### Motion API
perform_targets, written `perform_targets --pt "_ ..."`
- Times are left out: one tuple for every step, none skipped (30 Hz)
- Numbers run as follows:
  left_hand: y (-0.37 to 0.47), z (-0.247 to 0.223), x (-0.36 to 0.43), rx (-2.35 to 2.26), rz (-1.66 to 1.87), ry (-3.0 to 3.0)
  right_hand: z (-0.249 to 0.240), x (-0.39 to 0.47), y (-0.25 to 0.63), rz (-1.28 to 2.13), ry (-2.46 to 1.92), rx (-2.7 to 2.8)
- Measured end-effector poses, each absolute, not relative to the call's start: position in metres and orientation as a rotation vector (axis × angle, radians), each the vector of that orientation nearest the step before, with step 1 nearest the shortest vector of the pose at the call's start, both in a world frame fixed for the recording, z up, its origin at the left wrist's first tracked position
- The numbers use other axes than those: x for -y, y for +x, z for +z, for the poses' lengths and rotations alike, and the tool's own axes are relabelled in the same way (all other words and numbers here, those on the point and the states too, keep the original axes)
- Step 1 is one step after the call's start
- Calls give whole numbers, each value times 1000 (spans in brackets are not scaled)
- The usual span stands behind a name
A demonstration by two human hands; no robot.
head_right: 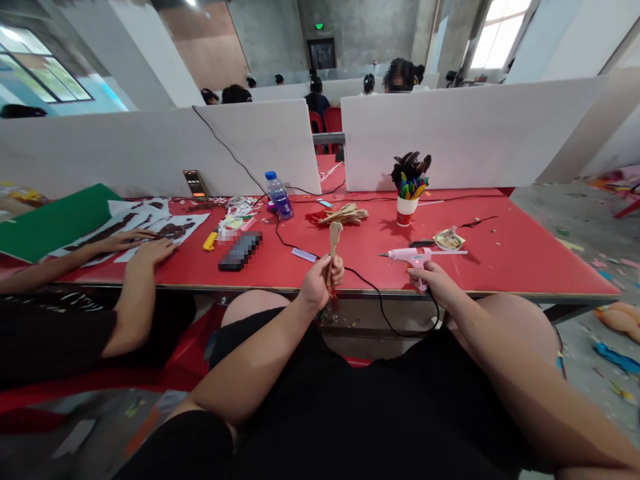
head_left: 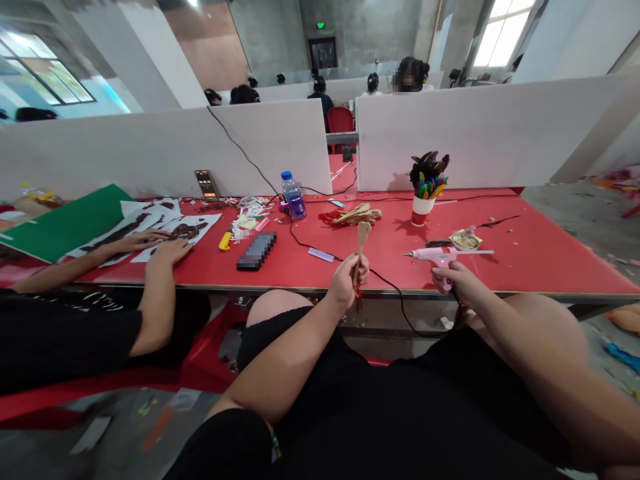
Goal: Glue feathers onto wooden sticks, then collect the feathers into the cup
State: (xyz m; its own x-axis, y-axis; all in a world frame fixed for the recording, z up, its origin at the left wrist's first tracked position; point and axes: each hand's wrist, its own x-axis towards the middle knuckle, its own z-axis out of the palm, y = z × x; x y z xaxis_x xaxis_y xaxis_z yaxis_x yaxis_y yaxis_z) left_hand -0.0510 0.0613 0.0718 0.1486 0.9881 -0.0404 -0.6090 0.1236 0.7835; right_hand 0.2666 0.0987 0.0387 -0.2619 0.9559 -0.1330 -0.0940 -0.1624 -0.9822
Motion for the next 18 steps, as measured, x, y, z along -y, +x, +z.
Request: perform_targets --pt "-52 71 -62 -677 1304 752 36 -99 265 1557 -1121 1223" --pt "-52 70 -62 -691 1318 789 34 -99 265 1555 -1138 1214" --pt "-52 69 -62 -709 1337 821 33 -99 265 1558 -1148 1204" --pt "-52 68 -62 -727 1356 848 31 -99 265 1559 -1152 1190" --pt "-52 67 -62 -746 1373 869 31 -100 265 1561 -1150 1175" --pt "-51 66 -61 -767 1387 886 31 -101 266 1559 -1140 1159" --pt "-51 65 -61 -789 1393 898 32 -101 266 1559 -1120 1146" --pt "-49 64 -60 -812 1389 909 34 -101 266 1565 -1090 1143" --pt "-48 62 -60 -832 1378 919 36 -100 265 1569 -1050 1148" --pt "-47 61 -59 -851 1361 928 39 -99 262 1567 -1002 1157" --pt "-45 59 -58 -868 1341 937 40 -97 257 1559 -952 1167" --pt "-43 57 -57 -882 1319 945 41 -95 251 1546 -906 1172" --pt "-42 56 -57 -894 1302 949 41 -92 243 1532 -867 1180" --pt "-41 54 -56 -901 1285 950 40 -89 234 1515 -840 1192" --pt "-39 53 -55 -903 1268 947 38 -85 224 1498 -827 1210" --pt "-38 51 -55 -900 1247 944 35 -82 215 1484 -827 1236" --pt "-37 49 -54 -893 1224 940 32 -79 206 1464 -837 1265" --pt "-36 48 -54 -884 1204 937 28 -77 198 1440 -850 1293"
